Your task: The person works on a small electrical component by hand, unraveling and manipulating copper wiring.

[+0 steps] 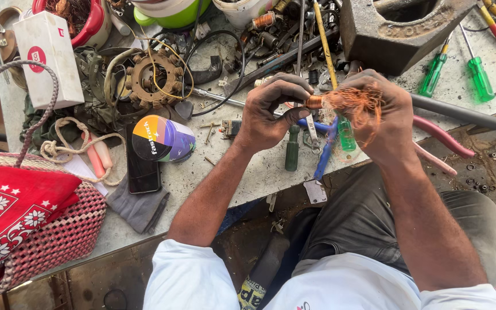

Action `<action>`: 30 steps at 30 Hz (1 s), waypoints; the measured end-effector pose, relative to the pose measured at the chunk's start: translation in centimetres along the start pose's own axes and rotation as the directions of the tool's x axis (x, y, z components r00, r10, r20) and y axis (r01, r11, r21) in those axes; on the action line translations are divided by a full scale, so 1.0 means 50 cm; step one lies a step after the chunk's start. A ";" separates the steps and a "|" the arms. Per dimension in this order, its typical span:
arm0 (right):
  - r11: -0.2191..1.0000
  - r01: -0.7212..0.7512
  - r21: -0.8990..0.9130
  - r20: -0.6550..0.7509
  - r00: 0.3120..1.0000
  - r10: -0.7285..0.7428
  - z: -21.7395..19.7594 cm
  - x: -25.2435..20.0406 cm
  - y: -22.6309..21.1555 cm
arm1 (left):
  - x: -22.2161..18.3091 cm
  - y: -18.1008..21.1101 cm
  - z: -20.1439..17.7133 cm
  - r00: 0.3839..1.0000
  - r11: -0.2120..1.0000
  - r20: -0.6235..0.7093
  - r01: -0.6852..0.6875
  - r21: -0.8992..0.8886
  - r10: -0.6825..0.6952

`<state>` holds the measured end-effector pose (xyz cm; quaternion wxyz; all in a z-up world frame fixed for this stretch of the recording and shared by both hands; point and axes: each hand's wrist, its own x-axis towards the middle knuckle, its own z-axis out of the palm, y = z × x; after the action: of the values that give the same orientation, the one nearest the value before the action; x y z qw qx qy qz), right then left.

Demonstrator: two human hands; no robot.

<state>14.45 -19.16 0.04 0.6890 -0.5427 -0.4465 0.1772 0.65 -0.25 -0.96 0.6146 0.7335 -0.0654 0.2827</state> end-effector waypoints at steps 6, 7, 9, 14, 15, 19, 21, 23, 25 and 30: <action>0.940 -0.070 0.334 -0.051 0.994 0.092 0.039 -0.005 -0.028 | -0.010 0.000 0.000 0.999 0.994 -0.010 0.042 -0.097 -0.043; 0.912 -0.076 0.402 -0.037 0.994 0.100 0.039 -0.005 -0.028 | -0.007 0.000 0.000 0.998 0.992 -0.013 0.052 -0.116 -0.054; 0.940 -0.075 0.333 -0.095 0.989 0.112 0.033 -0.014 -0.019 | -0.009 0.001 0.002 0.997 0.985 -0.019 0.075 -0.157 -0.079; 0.994 -0.102 0.037 -0.060 0.993 0.104 0.048 0.000 -0.059 | -0.013 -0.006 0.002 0.995 0.964 -0.019 0.092 -0.250 -0.100; 0.997 -0.015 -0.078 -0.020 1.000 0.014 0.059 0.005 -0.066 | -0.017 -0.007 0.006 0.994 0.953 -0.006 0.100 -0.287 -0.106; 0.897 0.117 -0.426 0.062 0.993 -0.101 0.055 0.011 -0.081 | -0.019 -0.008 0.006 0.991 0.963 -0.007 0.130 -0.235 -0.135; 0.915 0.127 -0.382 0.078 0.991 -0.105 0.046 0.012 -0.078 | -0.017 -0.004 0.006 0.992 0.965 -0.003 0.123 -0.232 -0.128; 0.920 0.132 -0.369 0.088 0.990 -0.107 0.033 0.011 -0.074 | -0.015 0.001 0.006 0.991 0.970 0.004 0.130 -0.204 -0.132; 0.911 0.136 -0.389 0.095 0.990 -0.107 0.016 0.010 -0.071 | -0.013 0.003 0.007 0.991 0.974 0.002 0.129 -0.185 -0.131; 0.861 0.242 -0.448 0.116 0.970 -0.212 0.022 0.019 -0.060 | -0.015 -0.010 0.003 0.974 0.947 -0.014 0.218 -0.235 -0.227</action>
<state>13.32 -18.85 3.16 0.5426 -0.6280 -0.5579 0.0014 0.30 -0.44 -1.78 0.7250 0.6536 -0.0020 0.2171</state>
